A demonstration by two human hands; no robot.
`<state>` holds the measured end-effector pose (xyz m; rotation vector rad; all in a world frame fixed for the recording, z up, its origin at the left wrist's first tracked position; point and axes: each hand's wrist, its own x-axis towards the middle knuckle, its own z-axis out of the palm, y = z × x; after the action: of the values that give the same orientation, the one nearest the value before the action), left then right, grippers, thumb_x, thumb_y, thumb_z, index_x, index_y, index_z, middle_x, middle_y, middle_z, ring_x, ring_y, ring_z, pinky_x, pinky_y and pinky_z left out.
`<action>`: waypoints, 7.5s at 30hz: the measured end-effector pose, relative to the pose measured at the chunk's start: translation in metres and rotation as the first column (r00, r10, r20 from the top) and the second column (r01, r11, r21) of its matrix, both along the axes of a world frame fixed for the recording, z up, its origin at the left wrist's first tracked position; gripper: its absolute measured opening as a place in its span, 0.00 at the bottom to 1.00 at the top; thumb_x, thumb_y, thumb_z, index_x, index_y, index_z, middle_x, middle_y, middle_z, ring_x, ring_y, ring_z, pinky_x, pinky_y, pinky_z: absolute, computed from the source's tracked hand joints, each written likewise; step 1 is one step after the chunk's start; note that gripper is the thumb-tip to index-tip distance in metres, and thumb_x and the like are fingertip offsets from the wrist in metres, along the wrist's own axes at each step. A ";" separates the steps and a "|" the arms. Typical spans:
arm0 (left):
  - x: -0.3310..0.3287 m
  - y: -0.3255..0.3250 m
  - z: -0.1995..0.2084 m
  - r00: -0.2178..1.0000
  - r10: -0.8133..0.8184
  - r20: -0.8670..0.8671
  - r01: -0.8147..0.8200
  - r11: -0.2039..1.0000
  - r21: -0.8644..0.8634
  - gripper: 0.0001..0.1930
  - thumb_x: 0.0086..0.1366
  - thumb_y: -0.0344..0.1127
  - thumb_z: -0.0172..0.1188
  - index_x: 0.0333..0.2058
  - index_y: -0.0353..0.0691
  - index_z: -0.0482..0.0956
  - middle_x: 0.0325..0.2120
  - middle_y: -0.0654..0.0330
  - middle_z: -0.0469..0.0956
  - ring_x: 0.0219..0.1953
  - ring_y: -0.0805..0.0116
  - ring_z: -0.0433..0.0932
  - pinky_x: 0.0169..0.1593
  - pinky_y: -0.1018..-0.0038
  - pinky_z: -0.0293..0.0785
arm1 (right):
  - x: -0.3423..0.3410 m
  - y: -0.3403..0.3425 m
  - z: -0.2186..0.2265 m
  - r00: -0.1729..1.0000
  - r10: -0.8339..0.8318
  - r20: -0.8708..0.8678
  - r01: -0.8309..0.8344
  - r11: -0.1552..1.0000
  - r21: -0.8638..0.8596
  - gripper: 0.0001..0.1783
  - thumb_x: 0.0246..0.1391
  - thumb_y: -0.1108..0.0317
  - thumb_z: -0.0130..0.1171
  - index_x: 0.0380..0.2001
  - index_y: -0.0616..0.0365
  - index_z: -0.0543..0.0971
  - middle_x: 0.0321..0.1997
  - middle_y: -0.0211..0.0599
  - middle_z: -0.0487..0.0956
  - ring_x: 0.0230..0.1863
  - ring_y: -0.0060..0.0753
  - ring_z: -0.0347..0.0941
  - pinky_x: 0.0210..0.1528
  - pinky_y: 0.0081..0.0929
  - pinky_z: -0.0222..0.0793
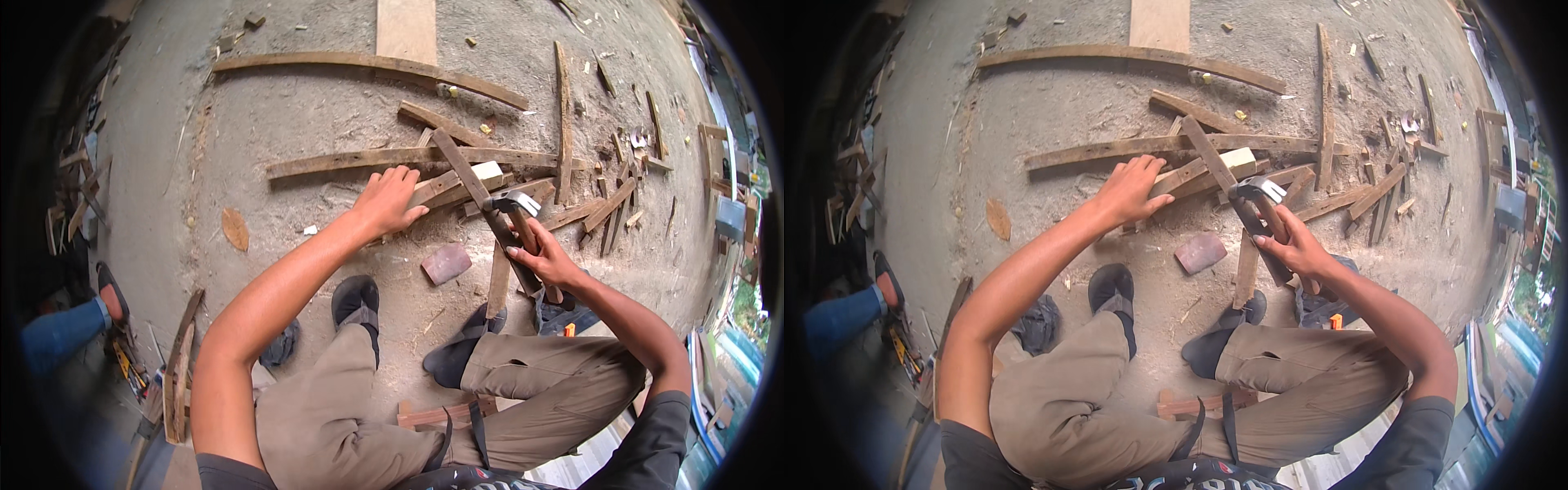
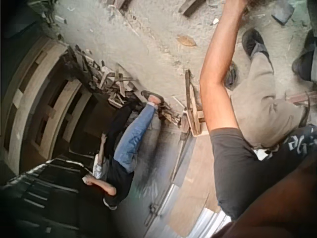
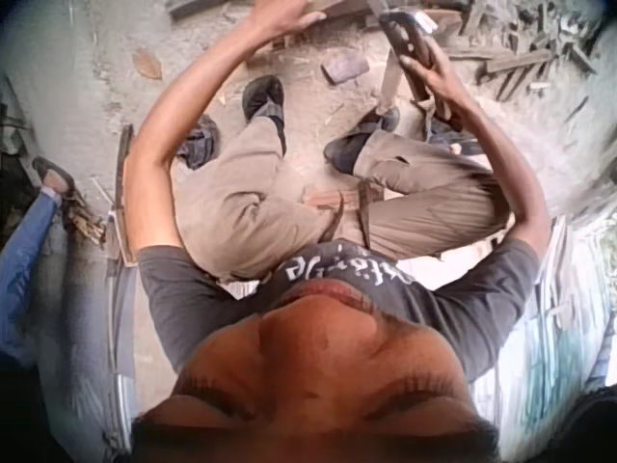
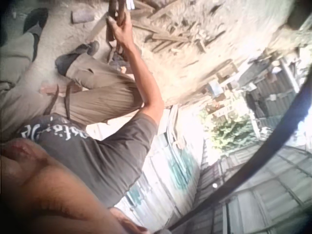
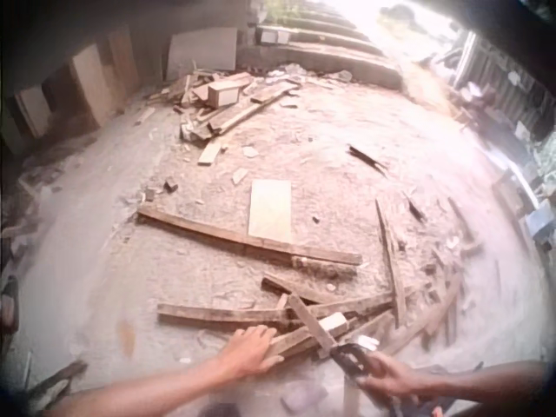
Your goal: The person sits on the ground and uses a hammer to repeatedly strike and break small pieces of wood into smaller fragments. They handle the wood pieces one at a time, striking them against a small block on the ground.
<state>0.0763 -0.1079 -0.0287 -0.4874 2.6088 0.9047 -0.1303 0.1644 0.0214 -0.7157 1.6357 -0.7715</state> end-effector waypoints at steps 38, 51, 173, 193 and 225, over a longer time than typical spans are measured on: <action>-0.117 0.034 -0.028 0.648 -0.610 -0.455 0.550 0.789 -0.274 0.19 0.56 0.37 0.69 0.45 0.41 0.77 0.40 0.57 0.79 0.46 0.56 0.77 0.50 0.63 0.72 | 0.180 0.076 -0.102 0.108 -0.985 -0.138 0.942 0.146 -0.302 0.14 0.65 0.57 0.55 0.35 0.59 0.73 0.22 0.28 0.73 0.24 0.15 0.68 0.27 0.21 0.64; -0.100 0.023 0.044 0.710 -0.601 -0.367 0.501 0.797 -0.337 0.20 0.48 0.37 0.73 0.38 0.40 0.76 0.36 0.56 0.78 0.42 0.55 0.77 0.46 0.63 0.73 | 0.159 0.069 -0.102 -0.013 -0.956 0.292 0.979 -0.071 -0.192 0.16 0.64 0.56 0.58 0.33 0.57 0.68 0.22 0.25 0.69 0.14 0.13 0.62 0.14 0.17 0.60; -0.080 0.084 -0.108 0.564 -0.783 -0.264 0.542 0.591 -0.597 0.32 0.69 0.63 0.43 0.58 0.42 0.69 0.65 0.59 0.63 0.71 0.63 0.53 0.73 0.52 0.37 | 0.215 0.033 -0.063 0.326 -0.920 0.216 0.941 0.295 -0.164 0.25 0.71 0.50 0.39 0.57 0.60 0.66 0.22 0.22 0.62 0.19 0.12 0.56 0.21 0.15 0.55; -0.077 0.083 -0.099 0.577 -0.780 -0.244 0.546 0.590 -0.595 0.42 0.61 0.68 0.51 0.62 0.38 0.66 0.66 0.56 0.60 0.71 0.61 0.51 0.73 0.52 0.37 | 0.246 0.031 -0.070 0.324 -0.917 0.232 0.926 0.257 -0.277 0.23 0.72 0.50 0.37 0.40 0.60 0.70 0.15 0.21 0.62 0.17 0.11 0.57 0.19 0.17 0.53; -0.075 0.082 -0.101 0.588 -0.748 -0.309 0.539 0.647 -0.539 0.41 0.60 0.63 0.57 0.61 0.36 0.64 0.64 0.56 0.62 0.70 0.61 0.54 0.73 0.53 0.40 | 0.237 0.024 -0.060 0.219 -0.896 0.387 0.971 0.163 -0.173 0.25 0.71 0.46 0.36 0.39 0.58 0.68 0.20 0.23 0.63 0.16 0.11 0.55 0.16 0.13 0.55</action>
<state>0.0009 -0.0264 -0.1296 0.7627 3.0604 0.2430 0.1069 0.1886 -0.0385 0.3348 1.6343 -2.0876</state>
